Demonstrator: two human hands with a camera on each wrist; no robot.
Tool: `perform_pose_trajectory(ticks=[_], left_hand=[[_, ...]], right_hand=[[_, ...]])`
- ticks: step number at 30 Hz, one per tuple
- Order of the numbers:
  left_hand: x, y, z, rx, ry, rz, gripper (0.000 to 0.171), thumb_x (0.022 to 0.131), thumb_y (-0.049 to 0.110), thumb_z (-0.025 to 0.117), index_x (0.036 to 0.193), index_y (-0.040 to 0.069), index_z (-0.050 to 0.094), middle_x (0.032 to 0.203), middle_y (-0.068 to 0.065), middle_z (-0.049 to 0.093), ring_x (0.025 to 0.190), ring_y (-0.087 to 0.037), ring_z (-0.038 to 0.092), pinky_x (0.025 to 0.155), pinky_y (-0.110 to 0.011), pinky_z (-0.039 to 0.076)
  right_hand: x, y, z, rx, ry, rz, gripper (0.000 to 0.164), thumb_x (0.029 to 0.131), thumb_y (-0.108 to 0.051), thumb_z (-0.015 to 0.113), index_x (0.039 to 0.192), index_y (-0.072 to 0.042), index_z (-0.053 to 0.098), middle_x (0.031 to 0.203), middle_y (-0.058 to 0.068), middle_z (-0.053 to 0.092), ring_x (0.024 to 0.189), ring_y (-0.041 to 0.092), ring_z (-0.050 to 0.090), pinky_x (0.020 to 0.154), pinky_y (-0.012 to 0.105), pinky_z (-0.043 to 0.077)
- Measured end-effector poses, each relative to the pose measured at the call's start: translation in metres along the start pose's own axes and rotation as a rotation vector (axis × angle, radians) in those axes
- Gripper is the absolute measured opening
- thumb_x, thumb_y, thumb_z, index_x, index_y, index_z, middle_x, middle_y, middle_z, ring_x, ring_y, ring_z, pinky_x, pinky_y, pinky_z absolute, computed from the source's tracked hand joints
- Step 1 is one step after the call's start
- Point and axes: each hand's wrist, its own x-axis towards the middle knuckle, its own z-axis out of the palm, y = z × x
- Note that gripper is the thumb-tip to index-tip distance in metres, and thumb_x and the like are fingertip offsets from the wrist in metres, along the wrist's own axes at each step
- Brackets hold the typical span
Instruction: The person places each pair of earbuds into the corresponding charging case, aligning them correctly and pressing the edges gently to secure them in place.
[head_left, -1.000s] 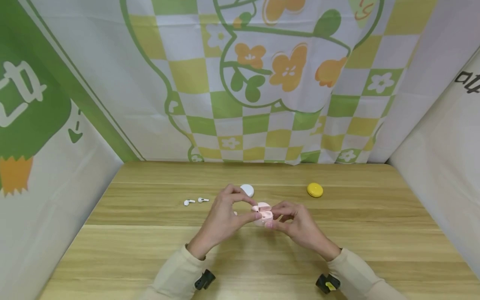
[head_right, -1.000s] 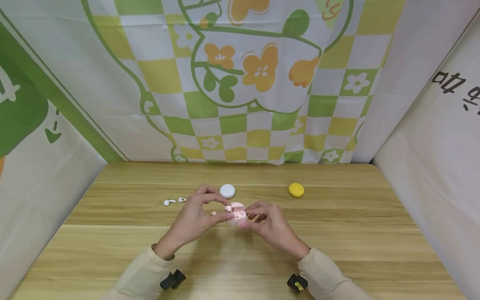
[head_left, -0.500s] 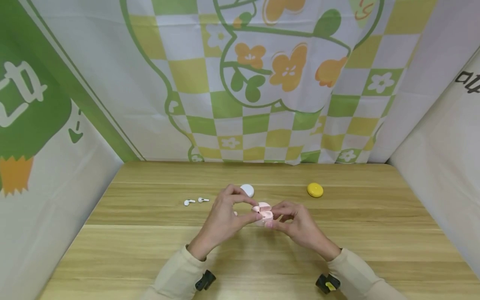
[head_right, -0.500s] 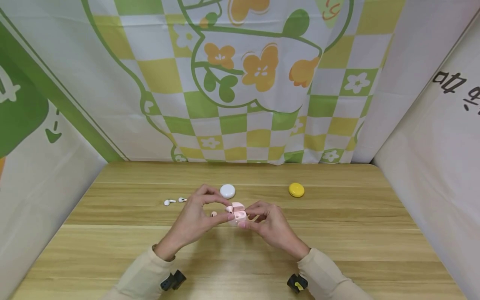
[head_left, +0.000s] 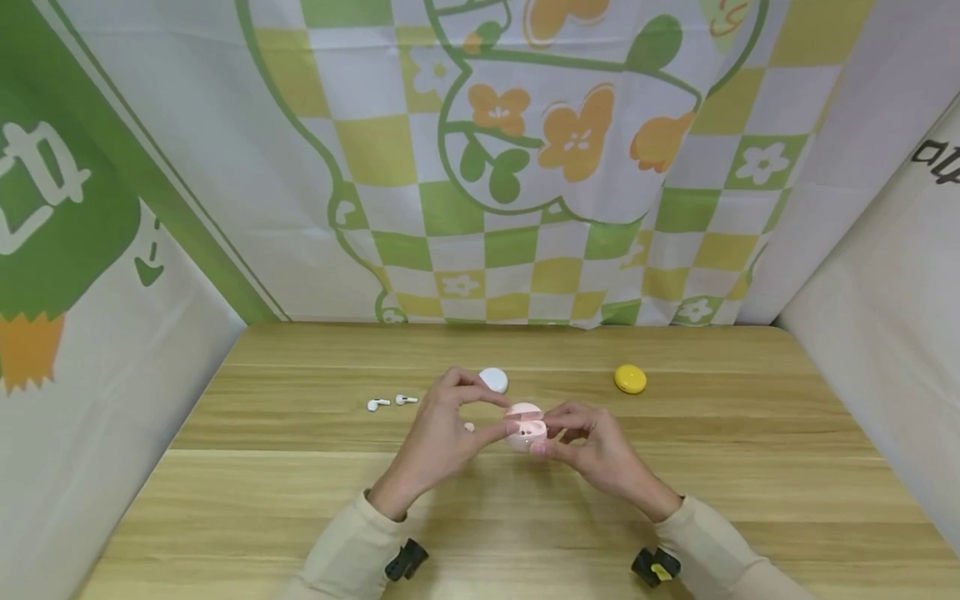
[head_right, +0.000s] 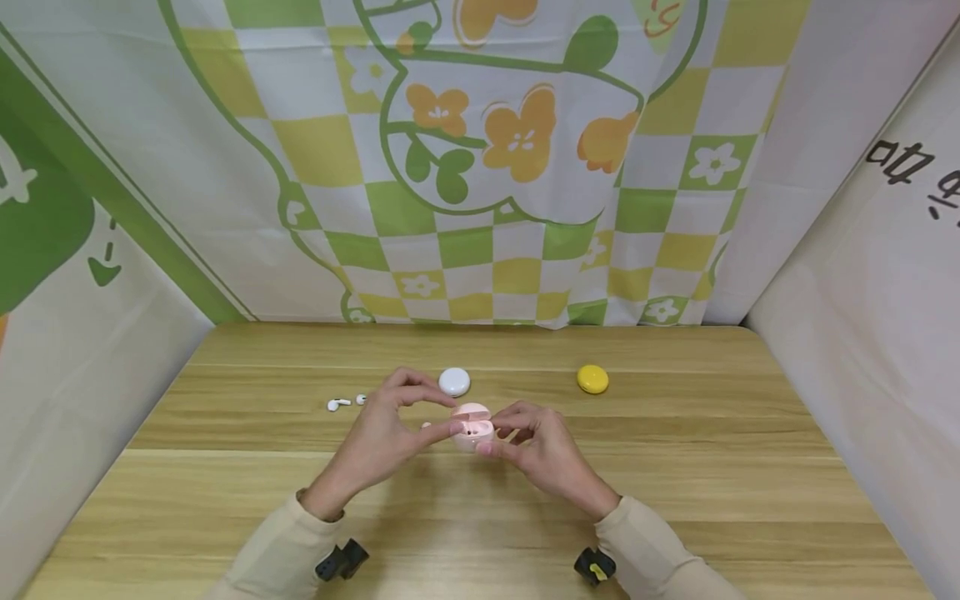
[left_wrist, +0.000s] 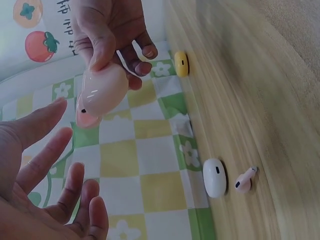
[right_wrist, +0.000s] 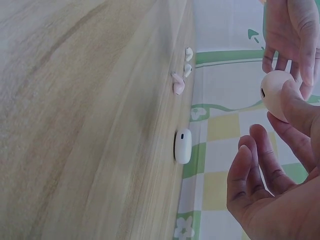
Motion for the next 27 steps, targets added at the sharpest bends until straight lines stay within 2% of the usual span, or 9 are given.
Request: perform_pose_trajectory(ticks=[6,12,16,21,27], left_hand=[[0.001,-0.007,-0.005,0.005,0.024,-0.048,0.022,0.08,0.019,0.089,0.1,0.015,0.08,0.112,-0.003,0.062,0.108,-0.023,0.057,0.092,-0.051,0.048],[0.0,-0.022,-0.008,-0.033,0.004,-0.118,0.026,0.08,0.022,0.089,0.104,0.018,0.08,0.114,-0.002,0.064,0.105,-0.02,0.058,0.092,-0.052,0.047],[-0.001,-0.033,-0.009,-0.041,-0.009,-0.16,0.027,0.081,0.021,0.088,0.106,0.016,0.079,0.113,-0.003,0.065,0.105,-0.026,0.058,0.09,-0.053,0.047],[-0.001,-0.05,-0.007,-0.038,-0.052,-0.227,0.03,0.083,0.022,0.086,0.111,0.014,0.078,0.114,-0.006,0.065,0.108,-0.036,0.057,0.085,-0.047,0.048],[0.001,-0.067,-0.004,-0.049,-0.126,-0.341,0.035,0.085,0.021,0.085,0.117,0.011,0.076,0.12,-0.012,0.066,0.106,-0.033,0.059,0.086,-0.046,0.05]], right_hand=[[0.0,-0.001,-0.001,0.0,-0.002,-0.003,0.023,0.085,-0.006,0.081,0.107,0.0,0.078,0.104,0.007,0.071,0.091,0.025,0.065,0.076,0.031,0.058],[-0.001,-0.001,-0.001,0.008,0.011,0.0,0.022,0.084,-0.005,0.082,0.106,-0.001,0.078,0.105,0.009,0.071,0.089,0.018,0.065,0.076,0.031,0.058],[-0.003,-0.001,-0.001,0.005,0.018,0.001,0.022,0.084,-0.005,0.082,0.105,0.0,0.078,0.105,0.011,0.071,0.089,0.015,0.065,0.075,0.031,0.058],[-0.004,-0.002,-0.002,0.007,0.023,0.005,0.021,0.084,-0.006,0.082,0.105,0.0,0.078,0.104,0.011,0.071,0.089,0.016,0.065,0.075,0.032,0.058],[-0.004,-0.001,-0.002,0.005,0.024,0.003,0.021,0.085,-0.005,0.082,0.104,0.001,0.078,0.104,0.011,0.071,0.089,0.019,0.065,0.074,0.031,0.058]])
